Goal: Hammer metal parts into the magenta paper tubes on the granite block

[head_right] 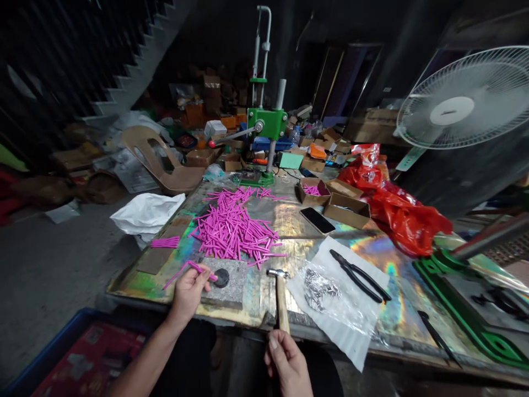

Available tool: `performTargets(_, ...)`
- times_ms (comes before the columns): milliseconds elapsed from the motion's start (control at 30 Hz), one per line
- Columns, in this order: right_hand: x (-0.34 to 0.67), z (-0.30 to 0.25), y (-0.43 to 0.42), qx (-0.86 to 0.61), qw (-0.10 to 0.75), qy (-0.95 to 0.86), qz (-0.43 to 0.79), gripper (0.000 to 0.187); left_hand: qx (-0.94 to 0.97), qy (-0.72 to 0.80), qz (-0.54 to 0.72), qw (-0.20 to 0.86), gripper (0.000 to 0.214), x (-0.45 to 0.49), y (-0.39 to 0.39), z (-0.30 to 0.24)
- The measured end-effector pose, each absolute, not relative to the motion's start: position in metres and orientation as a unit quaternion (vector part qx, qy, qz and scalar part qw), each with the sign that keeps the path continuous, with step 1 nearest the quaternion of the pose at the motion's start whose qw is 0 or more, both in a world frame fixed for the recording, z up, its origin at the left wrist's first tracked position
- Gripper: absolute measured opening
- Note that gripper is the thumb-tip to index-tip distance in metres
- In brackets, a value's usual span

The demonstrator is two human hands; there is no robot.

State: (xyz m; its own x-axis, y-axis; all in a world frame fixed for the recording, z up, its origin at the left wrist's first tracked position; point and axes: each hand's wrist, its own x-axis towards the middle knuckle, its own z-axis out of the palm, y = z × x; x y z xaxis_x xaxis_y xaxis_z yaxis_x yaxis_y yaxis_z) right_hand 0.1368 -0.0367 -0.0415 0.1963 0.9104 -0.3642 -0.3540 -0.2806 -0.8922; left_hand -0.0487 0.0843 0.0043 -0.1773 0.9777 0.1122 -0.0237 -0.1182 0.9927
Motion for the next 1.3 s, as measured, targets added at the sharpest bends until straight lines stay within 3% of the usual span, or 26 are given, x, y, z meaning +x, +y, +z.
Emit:
performTargets(333, 0.141, -0.041, -0.038, -0.544, 0.543, -0.261, 0.584, 0.035, 0.524, 0.509, 0.555, 0.397, 0.011, -0.049, 0.083, 0.002)
performTargets(467, 0.156, -0.03, -0.03, -0.594, 0.527, -0.326, 0.513, 0.033, 0.548, 0.524, 0.535, 0.373, 0.008, -0.051, 0.085, -0.003)
performTargets(633, 0.176, -0.029, -0.01, -0.729, 0.385, -0.493, 0.279, 0.022, 0.632, 0.514, 0.478, 0.328, 0.008, -0.056, 0.088, -0.002)
performTargets(733, 0.179, -0.038, 0.002, -0.758, 0.281, -0.549, 0.214, 0.021, 0.678, 0.488, 0.453, 0.311, 0.01, -0.056, 0.088, 0.007)
performTargets(800, 0.18, -0.042, 0.007, -0.767, 0.279, -0.522, 0.249, 0.026, 0.701, 0.474, 0.439, 0.301, 0.012, -0.055, 0.089, 0.013)
performTargets(867, 0.182, -0.044, 0.012, -0.758, 0.342, -0.437, 0.341, 0.031, 0.723, 0.465, 0.424, 0.283, 0.014, -0.053, 0.09, 0.017)
performTargets(1000, 0.182, -0.033, 0.015, -0.685, 0.417, -0.332, 0.497, 0.014, 0.76, 0.448, 0.396, 0.256, 0.019, -0.052, 0.091, 0.019)
performTargets(1200, 0.166, 0.009, 0.007, -0.546, 0.485, -0.338, 0.594, 0.017, 0.751, 0.44, 0.406, 0.278, 0.018, -0.051, 0.09, 0.018)
performTargets(1300, 0.159, 0.032, 0.001, -0.517, 0.471, -0.397, 0.594, 0.016, 0.755, 0.436, 0.411, 0.268, 0.018, -0.049, 0.09, 0.019)
